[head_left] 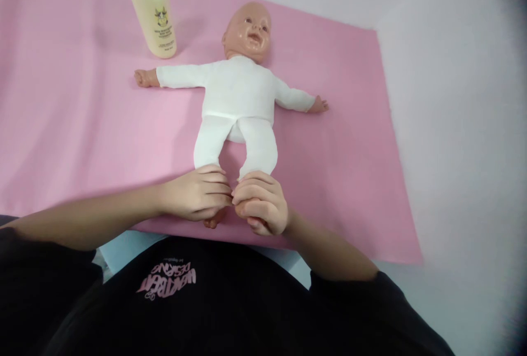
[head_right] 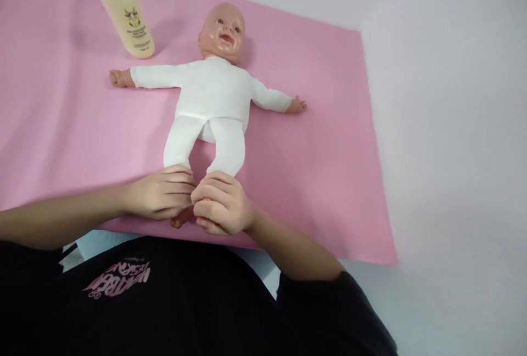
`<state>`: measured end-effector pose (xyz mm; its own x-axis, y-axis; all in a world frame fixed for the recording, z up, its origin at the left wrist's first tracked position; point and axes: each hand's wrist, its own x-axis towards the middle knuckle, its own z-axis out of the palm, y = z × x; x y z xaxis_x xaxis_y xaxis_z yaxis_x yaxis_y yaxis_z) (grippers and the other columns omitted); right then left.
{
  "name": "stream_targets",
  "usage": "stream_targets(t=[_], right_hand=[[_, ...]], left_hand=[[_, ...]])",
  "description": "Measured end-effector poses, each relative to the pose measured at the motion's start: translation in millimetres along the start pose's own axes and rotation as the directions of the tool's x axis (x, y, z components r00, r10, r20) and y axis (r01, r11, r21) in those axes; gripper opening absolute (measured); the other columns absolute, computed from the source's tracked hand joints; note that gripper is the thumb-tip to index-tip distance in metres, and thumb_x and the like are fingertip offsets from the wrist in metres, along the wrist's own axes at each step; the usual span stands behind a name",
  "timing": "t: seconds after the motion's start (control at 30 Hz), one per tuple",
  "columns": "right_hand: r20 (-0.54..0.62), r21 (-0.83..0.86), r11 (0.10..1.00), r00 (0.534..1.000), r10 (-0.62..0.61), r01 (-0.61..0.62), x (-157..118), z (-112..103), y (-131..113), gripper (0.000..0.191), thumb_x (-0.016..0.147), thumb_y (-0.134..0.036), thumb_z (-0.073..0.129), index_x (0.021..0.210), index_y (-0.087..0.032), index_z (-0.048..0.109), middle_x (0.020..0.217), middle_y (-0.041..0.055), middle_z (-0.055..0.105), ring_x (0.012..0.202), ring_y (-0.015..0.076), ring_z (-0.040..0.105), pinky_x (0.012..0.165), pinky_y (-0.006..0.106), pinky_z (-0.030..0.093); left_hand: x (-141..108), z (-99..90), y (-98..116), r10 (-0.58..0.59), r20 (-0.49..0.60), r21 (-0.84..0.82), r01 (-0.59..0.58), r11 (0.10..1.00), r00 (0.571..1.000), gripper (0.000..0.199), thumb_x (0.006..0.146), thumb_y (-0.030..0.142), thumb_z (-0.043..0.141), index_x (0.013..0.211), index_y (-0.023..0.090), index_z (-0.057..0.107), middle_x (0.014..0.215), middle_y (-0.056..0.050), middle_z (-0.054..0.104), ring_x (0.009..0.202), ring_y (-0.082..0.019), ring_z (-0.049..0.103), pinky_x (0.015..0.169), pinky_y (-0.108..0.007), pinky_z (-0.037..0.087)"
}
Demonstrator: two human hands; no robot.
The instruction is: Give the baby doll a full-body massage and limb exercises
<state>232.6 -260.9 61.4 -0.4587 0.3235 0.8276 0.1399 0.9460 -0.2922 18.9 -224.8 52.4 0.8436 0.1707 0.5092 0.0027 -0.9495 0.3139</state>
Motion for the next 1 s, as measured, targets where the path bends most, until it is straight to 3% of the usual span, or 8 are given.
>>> stream_targets(t=[0.07,0.17,0.27,0.47,0.6,0.73,0.87,1.0], right_hand=[[-0.018,-0.002,1.000,1.000,0.011,-0.011,-1,3,-1,0.021,0.105,-0.029,0.041,0.087,-0.019,0.045,0.080,0.0027,0.063,0.076,0.0135,0.063,0.077,0.033,0.058],[-0.050,0.003,1.000,0.998,0.031,-0.030,-4,7,-2,0.024,0.095,-0.013,0.054,0.082,-0.021,0.036,0.081,-0.0002,0.062,0.077,0.0117,0.064,0.078,0.030,0.058],[-0.046,0.002,1.000,0.998,0.031,-0.030,-5,8,-3,0.025,0.089,-0.004,0.052,0.081,-0.021,0.035,0.081,-0.0010,0.059,0.077,0.0108,0.061,0.076,0.027,0.057],[0.026,0.073,0.997,0.999,0.031,-0.033,-4,3,-4,0.011,0.093,-0.011,0.041,0.091,-0.020,0.046,0.079,0.0007,0.057,0.075,0.0127,0.058,0.078,0.031,0.056],[-0.001,0.004,1.000,1.000,-0.014,0.014,-4,4,1,0.013,0.090,-0.013,0.054,0.102,-0.019,0.054,0.082,0.0008,0.060,0.079,0.0127,0.059,0.078,0.029,0.055],[0.103,-0.123,0.989,0.992,-0.066,0.078,-3,2,8,0.025,0.087,-0.025,0.070,0.109,-0.017,0.059,0.090,0.0032,0.063,0.085,0.0151,0.059,0.080,0.032,0.057],[0.140,-0.174,0.983,0.990,-0.036,0.060,-4,-3,13,0.021,0.089,-0.019,0.063,0.110,-0.016,0.061,0.092,0.0039,0.065,0.086,0.0145,0.060,0.084,0.032,0.057],[0.128,-0.112,0.992,0.991,-0.043,0.058,-6,-3,13,0.021,0.096,-0.016,0.045,0.108,-0.017,0.063,0.090,0.0040,0.067,0.081,0.0131,0.061,0.086,0.031,0.057]], left_hand=[[0,0.6,0,0.027,-0.025,0.024,-0.027,0.999,0.999,0.026,0.103,0.029,0.048,0.093,0.021,0.071,0.096,-0.007,0.076,0.096,-0.021,0.068,0.100,-0.040,0.053],[0,1.6,0,0.053,-0.040,0.054,-0.051,0.997,0.998,0.026,0.103,0.027,0.048,0.092,0.021,0.071,0.097,-0.007,0.077,0.098,-0.022,0.068,0.101,-0.040,0.053],[0,2.2,0,0.044,-0.020,0.064,-0.043,0.997,0.999,0.027,0.103,0.028,0.048,0.094,0.022,0.072,0.098,-0.006,0.077,0.099,-0.021,0.068,0.101,-0.039,0.053],[1,1.2,0,0.057,-0.040,0.054,-0.054,0.997,0.998,0.023,0.102,0.026,0.049,0.097,0.022,0.071,0.103,-0.006,0.077,0.099,-0.021,0.068,0.101,-0.040,0.052],[2,0.8,0,0.076,-0.072,0.064,-0.072,0.995,0.994,0.023,0.103,0.027,0.048,0.096,0.021,0.069,0.097,-0.007,0.077,0.095,-0.021,0.068,0.097,-0.038,0.054],[3,1.9,0,0.054,-0.113,0.069,-0.046,0.997,0.992,0.024,0.104,0.028,0.046,0.098,0.020,0.068,0.093,-0.008,0.076,0.090,-0.020,0.068,0.094,-0.038,0.057],[3,3.1,-1,0.044,-0.137,0.086,-0.032,0.996,0.990,0.020,0.102,0.025,0.047,0.099,0.019,0.066,0.087,-0.007,0.074,0.086,-0.021,0.067,0.089,-0.037,0.058],[1,3.2,-1,0.070,-0.123,0.084,-0.060,0.995,0.990,0.019,0.099,0.023,0.048,0.095,0.020,0.065,0.086,-0.006,0.074,0.083,-0.020,0.067,0.093,-0.039,0.057]])
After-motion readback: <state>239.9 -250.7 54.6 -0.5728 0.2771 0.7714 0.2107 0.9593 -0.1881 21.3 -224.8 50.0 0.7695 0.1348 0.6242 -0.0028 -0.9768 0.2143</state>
